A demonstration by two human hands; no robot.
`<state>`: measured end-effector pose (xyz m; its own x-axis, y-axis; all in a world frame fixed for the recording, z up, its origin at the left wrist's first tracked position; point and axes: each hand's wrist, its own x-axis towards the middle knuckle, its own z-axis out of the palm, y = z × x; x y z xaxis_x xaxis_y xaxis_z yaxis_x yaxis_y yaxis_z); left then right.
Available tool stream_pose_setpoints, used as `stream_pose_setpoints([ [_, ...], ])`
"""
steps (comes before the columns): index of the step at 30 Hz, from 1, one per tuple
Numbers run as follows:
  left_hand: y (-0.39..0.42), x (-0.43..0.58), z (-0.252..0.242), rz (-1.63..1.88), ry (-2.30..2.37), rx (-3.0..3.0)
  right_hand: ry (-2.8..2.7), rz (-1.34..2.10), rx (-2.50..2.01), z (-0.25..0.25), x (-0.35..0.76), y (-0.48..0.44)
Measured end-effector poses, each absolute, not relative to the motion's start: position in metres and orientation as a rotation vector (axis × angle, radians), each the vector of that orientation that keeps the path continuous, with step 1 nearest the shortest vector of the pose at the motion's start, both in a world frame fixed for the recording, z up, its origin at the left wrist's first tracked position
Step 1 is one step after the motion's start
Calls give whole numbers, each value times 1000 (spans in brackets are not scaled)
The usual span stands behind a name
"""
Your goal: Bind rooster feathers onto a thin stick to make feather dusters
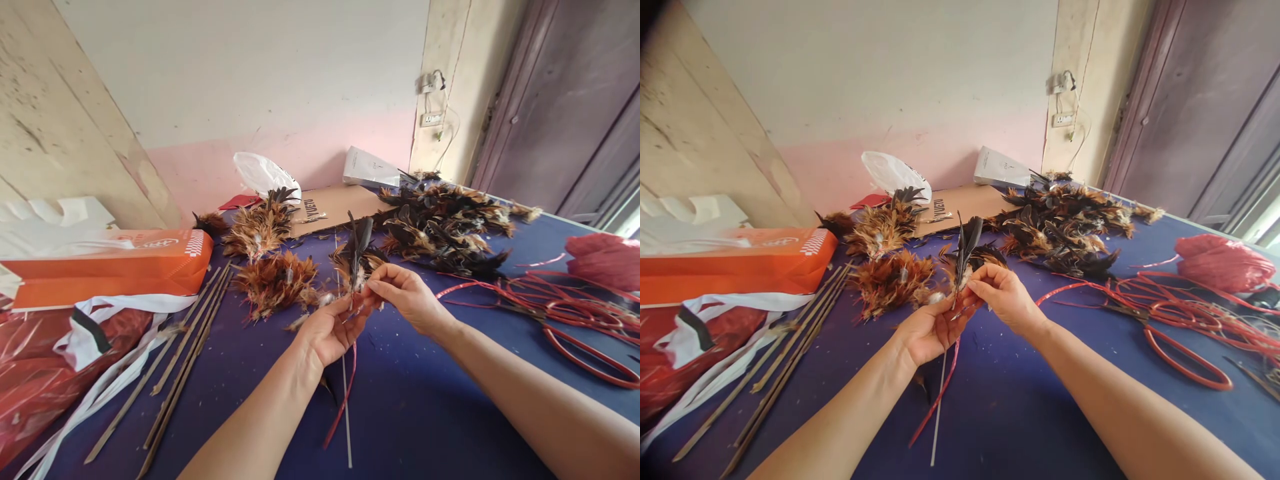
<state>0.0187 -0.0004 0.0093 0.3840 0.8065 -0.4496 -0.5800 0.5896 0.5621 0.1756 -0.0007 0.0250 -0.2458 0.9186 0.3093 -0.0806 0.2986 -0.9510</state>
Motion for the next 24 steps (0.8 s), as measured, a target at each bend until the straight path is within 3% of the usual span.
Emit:
stream_pose_setpoints([
  [5,0,18,7,897,733,339,-1696,1001,-972,21,177,1],
  [13,-1,19,7,917,718,329,-2157,89,-1029,14,168,-9],
  [16,-1,21,7,976,741,299,-2109,145,-1030,12,166,-8],
  [24,-2,24,11,993,764,469,-1795,758,-1085,25,164,-8],
])
